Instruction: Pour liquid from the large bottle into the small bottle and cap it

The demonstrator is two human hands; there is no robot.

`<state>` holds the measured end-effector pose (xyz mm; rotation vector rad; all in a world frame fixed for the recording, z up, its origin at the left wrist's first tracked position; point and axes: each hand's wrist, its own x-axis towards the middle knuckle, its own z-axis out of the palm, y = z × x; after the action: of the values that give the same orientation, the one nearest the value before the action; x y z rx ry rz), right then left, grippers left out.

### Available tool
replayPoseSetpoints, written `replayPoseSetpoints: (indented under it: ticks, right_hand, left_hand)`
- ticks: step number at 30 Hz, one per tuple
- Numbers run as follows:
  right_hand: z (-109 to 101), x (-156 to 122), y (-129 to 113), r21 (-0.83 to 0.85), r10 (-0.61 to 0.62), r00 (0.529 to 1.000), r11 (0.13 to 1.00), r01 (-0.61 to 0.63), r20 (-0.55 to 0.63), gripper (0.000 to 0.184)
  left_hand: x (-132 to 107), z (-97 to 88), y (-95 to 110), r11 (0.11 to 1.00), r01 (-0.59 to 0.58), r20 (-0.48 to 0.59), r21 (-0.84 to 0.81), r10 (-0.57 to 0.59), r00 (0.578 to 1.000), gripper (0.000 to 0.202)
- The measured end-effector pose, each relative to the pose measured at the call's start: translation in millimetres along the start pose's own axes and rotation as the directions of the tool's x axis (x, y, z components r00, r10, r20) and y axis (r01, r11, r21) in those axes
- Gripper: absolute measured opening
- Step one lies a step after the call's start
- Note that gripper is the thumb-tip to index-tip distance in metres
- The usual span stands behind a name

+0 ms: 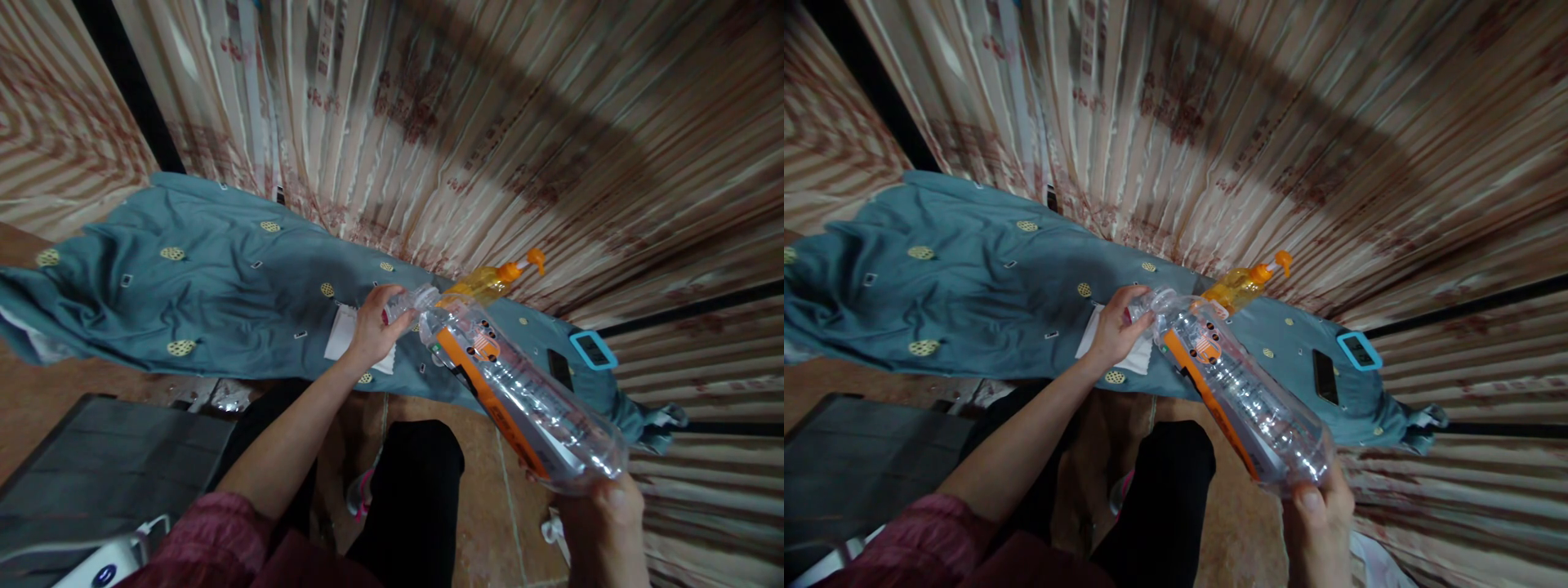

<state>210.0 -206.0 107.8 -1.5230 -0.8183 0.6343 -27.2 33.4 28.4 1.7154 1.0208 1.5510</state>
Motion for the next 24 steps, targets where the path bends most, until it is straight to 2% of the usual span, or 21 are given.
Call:
replayPoseSetpoints:
  ticks: [6, 10, 19, 22, 24]
  right_hand:
    - [4.7, -2.8, -3.9, -0.013, -0.022, 1.000, 1.000, 0.022, 0.001, 0.081]
    - [9.8, -5.6, -7.8, -0.027, -0.039, 0.999, 0.999, 0.039, -0.014, 0.075]
    - [-2.0, 2.3, -1.7, -0.064, 0.012, 0.999, 0.998, -0.015, -0.050, 0.085]
    - [4.5, -1.4, -6.2, -0.083, 0.023, 0.998, 0.996, -0.028, -0.060, 0.089]
    - [13.5, -7.6, -12.6, -0.096, 0.018, 0.998, 0.995, -0.024, -0.058, 0.086]
  left_hand:
    - [-0.4, 0.4, -1.3, 1.000, 0.005, 0.003, 0.009, -0.005, 1.000, 0.026]
    - [-0.1, -0.2, -0.6, 1.000, 0.015, 0.010, -0.003, -0.015, 1.000, 0.026]
    - [-0.6, -0.8, -0.6, 1.000, 0.026, 0.007, -0.017, -0.026, 1.000, 0.027]
    - [-0.5, -0.6, -0.2, 1.000, 0.012, 0.009, -0.009, -0.012, 1.000, 0.027]
    - [-0.3, -0.3, 0.2, 1.000, 0.005, 0.004, -0.002, -0.005, 1.000, 0.027]
